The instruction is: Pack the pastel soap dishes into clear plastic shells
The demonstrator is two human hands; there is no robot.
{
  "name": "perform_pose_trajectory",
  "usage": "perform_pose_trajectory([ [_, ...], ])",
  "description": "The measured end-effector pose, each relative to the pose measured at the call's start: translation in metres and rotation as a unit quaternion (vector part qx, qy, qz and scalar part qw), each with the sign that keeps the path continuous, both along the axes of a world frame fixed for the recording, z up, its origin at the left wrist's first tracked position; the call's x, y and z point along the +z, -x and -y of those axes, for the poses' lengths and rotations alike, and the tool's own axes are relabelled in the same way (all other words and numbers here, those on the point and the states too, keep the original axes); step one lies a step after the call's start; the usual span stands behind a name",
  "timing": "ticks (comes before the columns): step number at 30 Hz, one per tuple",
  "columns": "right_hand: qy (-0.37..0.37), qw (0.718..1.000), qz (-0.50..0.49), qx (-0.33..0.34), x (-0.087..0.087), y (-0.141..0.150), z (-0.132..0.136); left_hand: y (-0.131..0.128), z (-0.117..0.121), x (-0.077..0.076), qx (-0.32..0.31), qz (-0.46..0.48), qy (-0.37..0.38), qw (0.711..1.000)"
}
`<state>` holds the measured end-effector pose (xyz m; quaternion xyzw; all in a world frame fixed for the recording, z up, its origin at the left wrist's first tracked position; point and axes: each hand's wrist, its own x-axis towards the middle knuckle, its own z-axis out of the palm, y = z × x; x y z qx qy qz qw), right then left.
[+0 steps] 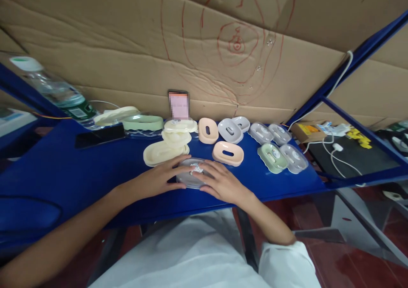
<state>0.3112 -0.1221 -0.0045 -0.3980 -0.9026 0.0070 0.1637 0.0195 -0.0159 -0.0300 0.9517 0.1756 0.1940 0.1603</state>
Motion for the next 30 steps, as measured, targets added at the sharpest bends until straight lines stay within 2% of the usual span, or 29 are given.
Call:
perform_pose_trajectory([
  [4,-0.021,0.999,0.023,0.016,0.000,-0.001,-0.002,-0.004,0.002,-0.006,-0.002,-0.018,-0.060,0.998],
  [9,-0.049,0.999,0.017,-0.002,-0.007,-0.008,-0.001,-0.019,0.012,-0.016,0.023,-0.015,-0.147,0.989],
  [12,-0.048,0.998,0.024,-0.019,-0.013,-0.009,0.011,-0.022,0.016,-0.017,0.016,-0.010,-0.164,0.986],
  [17,-0.040,0.995,0.047,-0.077,-0.021,-0.005,0.040,-0.021,0.016,-0.020,-0.042,0.011,-0.188,0.981],
  [25,-0.057,0.995,-0.018,-0.082,-0.030,0.003,0.052,-0.024,0.019,-0.019,-0.054,0.024,-0.166,0.984],
  [30,-0.018,0.994,-0.078,-0.081,-0.033,-0.001,0.053,-0.023,0.019,-0.013,-0.082,0.038,-0.110,0.990],
])
